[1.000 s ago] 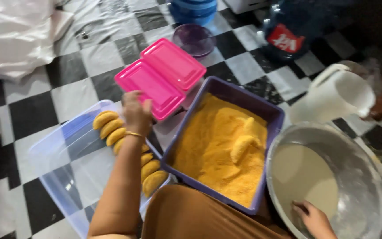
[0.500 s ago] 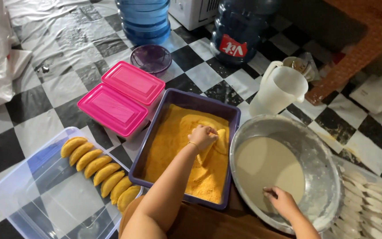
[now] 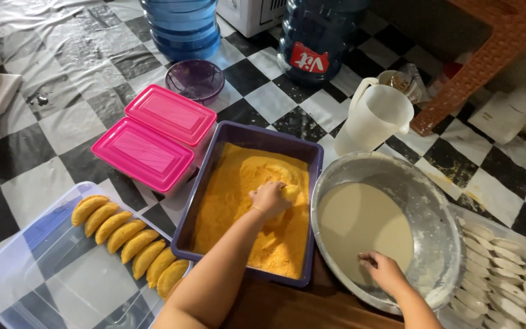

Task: Dipping snacks in batter, coating them with breadcrumbs, and organizing them into plastic containers.

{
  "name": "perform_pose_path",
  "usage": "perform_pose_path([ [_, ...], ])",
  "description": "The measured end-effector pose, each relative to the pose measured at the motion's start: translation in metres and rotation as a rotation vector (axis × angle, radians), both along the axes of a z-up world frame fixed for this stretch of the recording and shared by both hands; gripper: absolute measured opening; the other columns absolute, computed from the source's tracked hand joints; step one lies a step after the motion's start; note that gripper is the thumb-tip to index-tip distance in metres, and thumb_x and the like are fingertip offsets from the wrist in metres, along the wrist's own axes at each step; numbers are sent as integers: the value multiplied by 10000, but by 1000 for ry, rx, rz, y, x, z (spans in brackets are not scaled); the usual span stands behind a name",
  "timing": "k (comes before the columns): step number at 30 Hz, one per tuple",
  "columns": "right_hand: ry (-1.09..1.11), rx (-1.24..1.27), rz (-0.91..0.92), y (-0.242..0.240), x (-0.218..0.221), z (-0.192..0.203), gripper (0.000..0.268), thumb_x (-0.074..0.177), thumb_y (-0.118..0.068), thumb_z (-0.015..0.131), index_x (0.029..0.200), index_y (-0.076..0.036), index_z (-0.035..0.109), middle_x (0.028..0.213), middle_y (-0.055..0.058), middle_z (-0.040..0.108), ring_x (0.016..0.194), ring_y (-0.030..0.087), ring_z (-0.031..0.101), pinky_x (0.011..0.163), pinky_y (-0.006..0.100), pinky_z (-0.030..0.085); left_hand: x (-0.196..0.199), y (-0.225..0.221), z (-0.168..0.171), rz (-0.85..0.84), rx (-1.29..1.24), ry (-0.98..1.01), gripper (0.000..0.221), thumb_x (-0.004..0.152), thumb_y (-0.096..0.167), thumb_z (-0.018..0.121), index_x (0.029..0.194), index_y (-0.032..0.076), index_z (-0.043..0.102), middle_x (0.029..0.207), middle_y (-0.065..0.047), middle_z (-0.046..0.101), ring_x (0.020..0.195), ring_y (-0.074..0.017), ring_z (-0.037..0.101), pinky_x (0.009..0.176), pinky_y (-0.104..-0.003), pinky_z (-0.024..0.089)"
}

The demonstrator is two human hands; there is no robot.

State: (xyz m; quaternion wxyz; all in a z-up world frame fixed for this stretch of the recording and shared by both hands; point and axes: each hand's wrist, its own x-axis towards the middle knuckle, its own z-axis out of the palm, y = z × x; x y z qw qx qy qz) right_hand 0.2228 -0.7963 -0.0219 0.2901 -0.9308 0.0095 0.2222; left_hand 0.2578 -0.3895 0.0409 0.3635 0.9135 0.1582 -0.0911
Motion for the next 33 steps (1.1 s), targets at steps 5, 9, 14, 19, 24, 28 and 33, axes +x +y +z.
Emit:
perform_pose_path([
  [5,51,23,-22,9,-3,11,280,898,-156,727,1154,-66,797,1062,39,846,920,169,781,861,267,586,-26,54,2,-90,-12,-271,461,708,248,822,1147,233,685,1041,53,696,1011,-183,607,948,-376,278],
  [9,35,-6,-5,12,-4,17,279,903,-169,729,1157,-77,800,1076,33,843,938,177,771,885,275,579,-36,72,36,22,-405,-267,510,783,70,756,1266,174,629,1112,-18,722,925,-152,685,896,-291,469],
  [14,18,-7,-11,17,-7,26,279,909,-186,724,1159,-92,804,1103,30,842,993,186,774,917,282,572,-39,79,36,325,-1252,-313,544,891,15,657,1410,-21,498,1191,-178,628,1041,-239,666,893,-353,589],
  [19,7,-38,12,11,-4,19,304,911,-218,725,1182,-100,800,1112,33,841,990,193,781,912,286,583,-54,73,49,17,189,-384,641,837,72,690,1437,220,519,1243,-57,647,1074,-240,638,997,-444,441],
  [24,-62,-50,97,-5,1,-1,309,904,-237,723,1177,-116,804,1067,28,843,937,197,767,863,293,569,-95,103,61,50,38,-349,679,791,79,730,1409,196,476,1135,-109,674,946,-337,680,851,-442,543],
  [28,-55,-140,141,-13,9,-13,330,930,-303,704,1202,-157,822,1128,-17,837,984,193,752,892,291,538,-182,160,98,193,-176,-486,468,794,56,770,1235,122,628,1056,-67,723,877,-209,690,812,-332,565],
  [33,-42,-201,219,-24,18,-27,393,954,-358,687,1243,-125,818,1136,69,837,1010,256,754,897,343,543,-320,222,71,432,-149,-258,420,782,103,808,1176,113,661,1004,-33,708,703,-165,613,629,-306,512],
])
